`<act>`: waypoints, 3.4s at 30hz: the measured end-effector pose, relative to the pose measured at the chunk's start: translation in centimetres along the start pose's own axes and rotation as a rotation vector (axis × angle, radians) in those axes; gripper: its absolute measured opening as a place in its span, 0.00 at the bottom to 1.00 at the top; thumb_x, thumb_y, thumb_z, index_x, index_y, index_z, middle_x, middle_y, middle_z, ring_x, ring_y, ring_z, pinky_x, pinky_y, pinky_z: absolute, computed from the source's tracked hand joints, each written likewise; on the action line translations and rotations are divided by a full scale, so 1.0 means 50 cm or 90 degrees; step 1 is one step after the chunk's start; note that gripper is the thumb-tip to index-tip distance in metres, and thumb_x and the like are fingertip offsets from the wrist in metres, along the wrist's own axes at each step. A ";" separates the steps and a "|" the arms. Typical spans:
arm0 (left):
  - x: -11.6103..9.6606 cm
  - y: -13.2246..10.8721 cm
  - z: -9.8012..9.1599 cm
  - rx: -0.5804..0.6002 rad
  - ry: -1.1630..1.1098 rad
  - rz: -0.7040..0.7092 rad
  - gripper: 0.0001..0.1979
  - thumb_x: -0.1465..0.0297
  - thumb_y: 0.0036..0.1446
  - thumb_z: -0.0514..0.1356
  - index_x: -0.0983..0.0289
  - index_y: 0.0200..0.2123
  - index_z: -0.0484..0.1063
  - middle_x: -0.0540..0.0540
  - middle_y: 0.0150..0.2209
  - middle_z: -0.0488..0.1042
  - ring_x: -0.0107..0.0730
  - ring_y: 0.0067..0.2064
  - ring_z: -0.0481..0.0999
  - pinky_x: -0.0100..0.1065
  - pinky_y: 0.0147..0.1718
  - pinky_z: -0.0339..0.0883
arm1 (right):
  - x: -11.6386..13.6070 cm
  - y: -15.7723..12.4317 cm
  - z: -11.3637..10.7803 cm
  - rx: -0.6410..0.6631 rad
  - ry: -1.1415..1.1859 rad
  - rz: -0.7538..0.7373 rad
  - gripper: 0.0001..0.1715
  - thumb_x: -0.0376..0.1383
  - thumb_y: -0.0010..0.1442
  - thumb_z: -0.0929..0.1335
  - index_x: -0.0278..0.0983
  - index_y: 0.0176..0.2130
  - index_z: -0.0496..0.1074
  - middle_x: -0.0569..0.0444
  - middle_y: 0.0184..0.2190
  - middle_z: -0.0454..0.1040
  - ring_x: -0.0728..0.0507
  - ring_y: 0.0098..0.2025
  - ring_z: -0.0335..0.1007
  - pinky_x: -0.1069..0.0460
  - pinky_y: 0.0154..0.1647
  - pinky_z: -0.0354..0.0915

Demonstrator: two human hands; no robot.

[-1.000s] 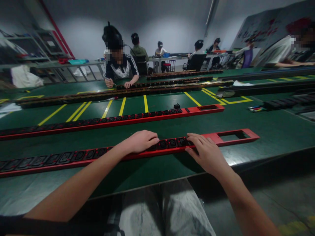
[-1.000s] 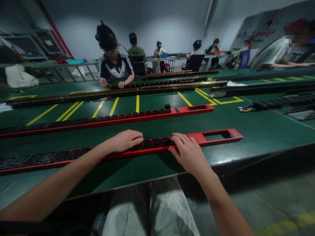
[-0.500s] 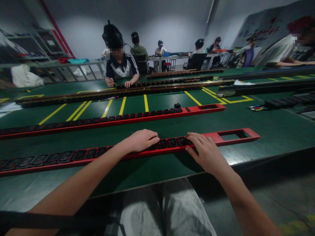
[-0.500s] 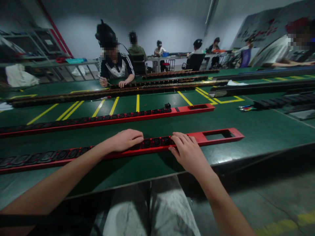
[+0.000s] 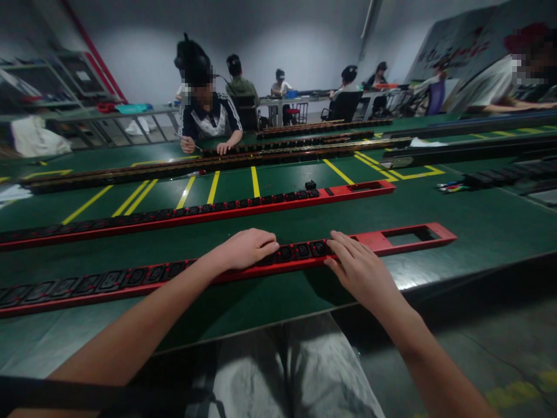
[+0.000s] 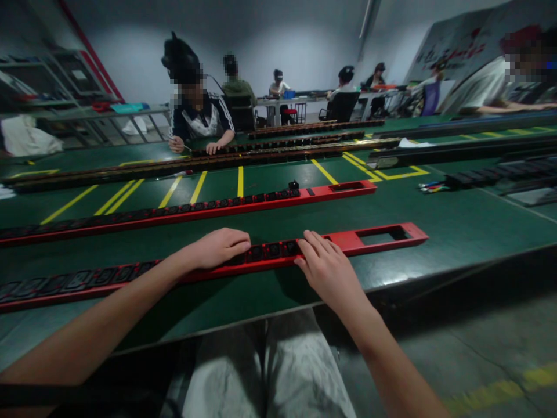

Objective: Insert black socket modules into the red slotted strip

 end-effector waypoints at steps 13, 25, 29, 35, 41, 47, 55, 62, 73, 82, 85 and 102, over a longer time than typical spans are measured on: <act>-0.001 0.000 0.000 -0.002 0.003 0.007 0.20 0.57 0.69 0.46 0.61 0.31 0.68 0.51 0.32 0.72 0.32 0.34 0.69 0.32 0.34 0.57 | -0.007 -0.006 -0.008 -0.048 0.060 0.021 0.18 0.36 0.67 0.65 0.30 0.54 0.72 0.38 0.57 0.73 0.34 0.58 0.71 0.38 0.59 0.69; 0.002 0.002 0.003 -0.006 0.016 0.010 0.20 0.57 0.69 0.47 0.61 0.32 0.68 0.51 0.33 0.73 0.33 0.35 0.70 0.32 0.34 0.57 | -0.021 -0.006 -0.013 -0.058 0.123 0.047 0.15 0.35 0.66 0.67 0.33 0.51 0.72 0.40 0.55 0.75 0.34 0.57 0.73 0.36 0.57 0.70; 0.000 0.001 0.003 -0.003 0.014 0.011 0.20 0.57 0.69 0.46 0.61 0.32 0.68 0.51 0.33 0.73 0.33 0.34 0.70 0.32 0.33 0.56 | -0.024 -0.006 -0.006 -0.050 0.159 0.091 0.15 0.38 0.64 0.68 0.33 0.49 0.72 0.40 0.55 0.75 0.34 0.57 0.72 0.36 0.57 0.70; 0.001 0.002 0.001 0.000 0.009 0.003 0.20 0.57 0.69 0.46 0.61 0.31 0.68 0.51 0.32 0.72 0.32 0.33 0.69 0.32 0.33 0.56 | 0.016 -0.001 -0.010 -0.047 0.073 0.078 0.19 0.36 0.66 0.65 0.30 0.54 0.70 0.39 0.58 0.72 0.33 0.62 0.66 0.32 0.64 0.60; -0.002 0.003 0.002 0.001 0.009 0.005 0.20 0.57 0.69 0.47 0.61 0.32 0.69 0.51 0.33 0.73 0.33 0.34 0.70 0.32 0.35 0.59 | 0.041 0.000 -0.002 0.017 0.102 0.012 0.24 0.34 0.68 0.63 0.31 0.61 0.66 0.39 0.63 0.67 0.36 0.66 0.61 0.36 0.67 0.60; -0.001 0.003 0.001 0.002 0.006 0.006 0.20 0.57 0.69 0.47 0.61 0.32 0.70 0.51 0.33 0.73 0.32 0.34 0.70 0.32 0.35 0.59 | 0.033 -0.001 0.001 0.040 0.141 0.024 0.33 0.36 0.68 0.63 0.38 0.69 0.55 0.44 0.65 0.64 0.36 0.68 0.57 0.36 0.66 0.60; 0.000 0.002 0.003 -0.002 0.017 0.014 0.20 0.57 0.69 0.47 0.62 0.32 0.70 0.51 0.33 0.73 0.33 0.35 0.71 0.32 0.35 0.59 | 0.035 0.001 0.002 0.042 0.126 0.012 0.28 0.36 0.68 0.63 0.37 0.66 0.62 0.43 0.64 0.65 0.36 0.67 0.58 0.36 0.66 0.61; -0.002 0.003 0.002 -0.001 0.019 0.016 0.20 0.57 0.69 0.47 0.62 0.32 0.69 0.52 0.33 0.73 0.33 0.34 0.70 0.33 0.35 0.58 | 0.035 0.001 0.002 0.043 0.126 0.014 0.26 0.35 0.68 0.63 0.38 0.64 0.64 0.44 0.64 0.65 0.36 0.68 0.58 0.36 0.66 0.61; 0.000 0.001 0.001 -0.005 0.016 0.013 0.20 0.57 0.69 0.47 0.62 0.32 0.70 0.52 0.33 0.74 0.33 0.35 0.71 0.33 0.35 0.59 | 0.036 0.001 0.002 0.043 0.122 0.008 0.26 0.35 0.68 0.64 0.37 0.64 0.65 0.43 0.64 0.66 0.35 0.67 0.59 0.35 0.65 0.62; 0.005 0.003 0.006 0.002 0.020 0.003 0.20 0.57 0.69 0.46 0.61 0.32 0.70 0.51 0.33 0.73 0.33 0.34 0.71 0.33 0.35 0.59 | 0.035 0.001 -0.001 0.044 0.127 0.011 0.25 0.35 0.68 0.64 0.39 0.63 0.65 0.45 0.64 0.66 0.36 0.67 0.60 0.35 0.64 0.62; 0.004 0.004 0.005 0.001 0.017 0.005 0.20 0.57 0.69 0.47 0.61 0.32 0.70 0.52 0.33 0.74 0.33 0.34 0.71 0.33 0.35 0.59 | 0.035 0.002 -0.001 0.044 0.131 0.015 0.27 0.35 0.68 0.64 0.40 0.64 0.64 0.45 0.64 0.66 0.36 0.67 0.60 0.35 0.64 0.62; 0.002 0.001 0.004 0.005 0.010 0.003 0.20 0.57 0.69 0.47 0.61 0.32 0.69 0.51 0.32 0.73 0.33 0.34 0.70 0.33 0.35 0.58 | 0.037 0.003 0.001 0.051 0.124 0.019 0.26 0.36 0.68 0.64 0.37 0.63 0.65 0.44 0.64 0.66 0.35 0.67 0.59 0.36 0.65 0.61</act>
Point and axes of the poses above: each hand's wrist, its own y-axis towards the middle knuckle, its own z-axis out of the palm, x = y × z, the point moved 9 cm from there along y, towards the middle knuckle
